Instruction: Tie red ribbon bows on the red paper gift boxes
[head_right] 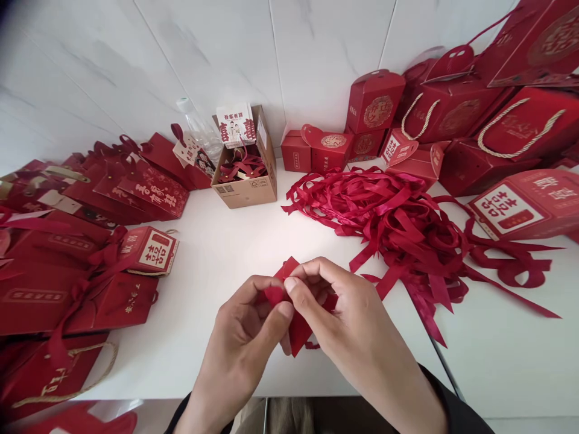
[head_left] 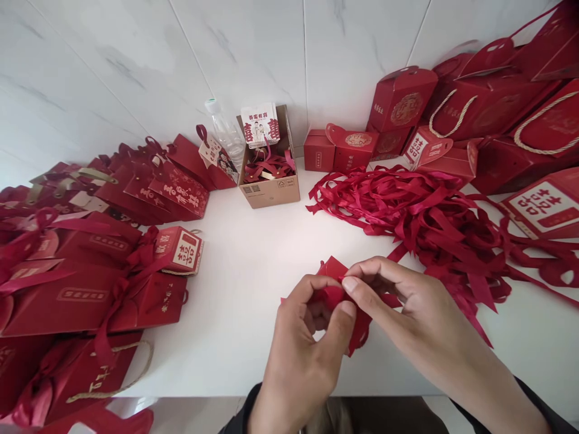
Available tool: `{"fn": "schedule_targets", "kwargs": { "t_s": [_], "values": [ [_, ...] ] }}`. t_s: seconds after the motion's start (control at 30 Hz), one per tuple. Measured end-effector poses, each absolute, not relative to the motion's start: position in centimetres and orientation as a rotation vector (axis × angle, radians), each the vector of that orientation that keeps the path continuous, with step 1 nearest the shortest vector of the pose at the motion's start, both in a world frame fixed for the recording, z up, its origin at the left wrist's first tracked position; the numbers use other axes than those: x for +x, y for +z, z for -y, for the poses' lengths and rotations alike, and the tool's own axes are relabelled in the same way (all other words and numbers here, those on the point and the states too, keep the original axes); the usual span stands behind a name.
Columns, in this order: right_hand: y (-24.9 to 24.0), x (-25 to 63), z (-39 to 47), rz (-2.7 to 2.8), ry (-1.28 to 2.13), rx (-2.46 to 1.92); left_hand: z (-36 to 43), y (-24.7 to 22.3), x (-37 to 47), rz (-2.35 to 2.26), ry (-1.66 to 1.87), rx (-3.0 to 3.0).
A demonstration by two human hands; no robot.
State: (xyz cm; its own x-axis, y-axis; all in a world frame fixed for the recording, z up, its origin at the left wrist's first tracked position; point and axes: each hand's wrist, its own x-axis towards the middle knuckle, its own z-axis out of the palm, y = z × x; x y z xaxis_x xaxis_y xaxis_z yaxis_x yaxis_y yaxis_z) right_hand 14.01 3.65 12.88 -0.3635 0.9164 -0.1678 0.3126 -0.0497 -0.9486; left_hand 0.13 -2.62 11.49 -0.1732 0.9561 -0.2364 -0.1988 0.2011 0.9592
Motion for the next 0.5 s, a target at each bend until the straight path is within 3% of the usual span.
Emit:
{"fn": "schedule_targets", "kwargs": {
  "t_s": [0.3, 0.5],
  "values": [
    [11.6, 16.2, -3.6, 1.918, 1.259, -1.186, 2.5, 10.9, -2.0, -1.285, 1.330, 0.768],
    [12.3, 16.7, -2.4, 2.053, 1.215, -1.030, 3.0, 12.1, -2.2, -1.337, 1.192, 0.816]
  ]
}}
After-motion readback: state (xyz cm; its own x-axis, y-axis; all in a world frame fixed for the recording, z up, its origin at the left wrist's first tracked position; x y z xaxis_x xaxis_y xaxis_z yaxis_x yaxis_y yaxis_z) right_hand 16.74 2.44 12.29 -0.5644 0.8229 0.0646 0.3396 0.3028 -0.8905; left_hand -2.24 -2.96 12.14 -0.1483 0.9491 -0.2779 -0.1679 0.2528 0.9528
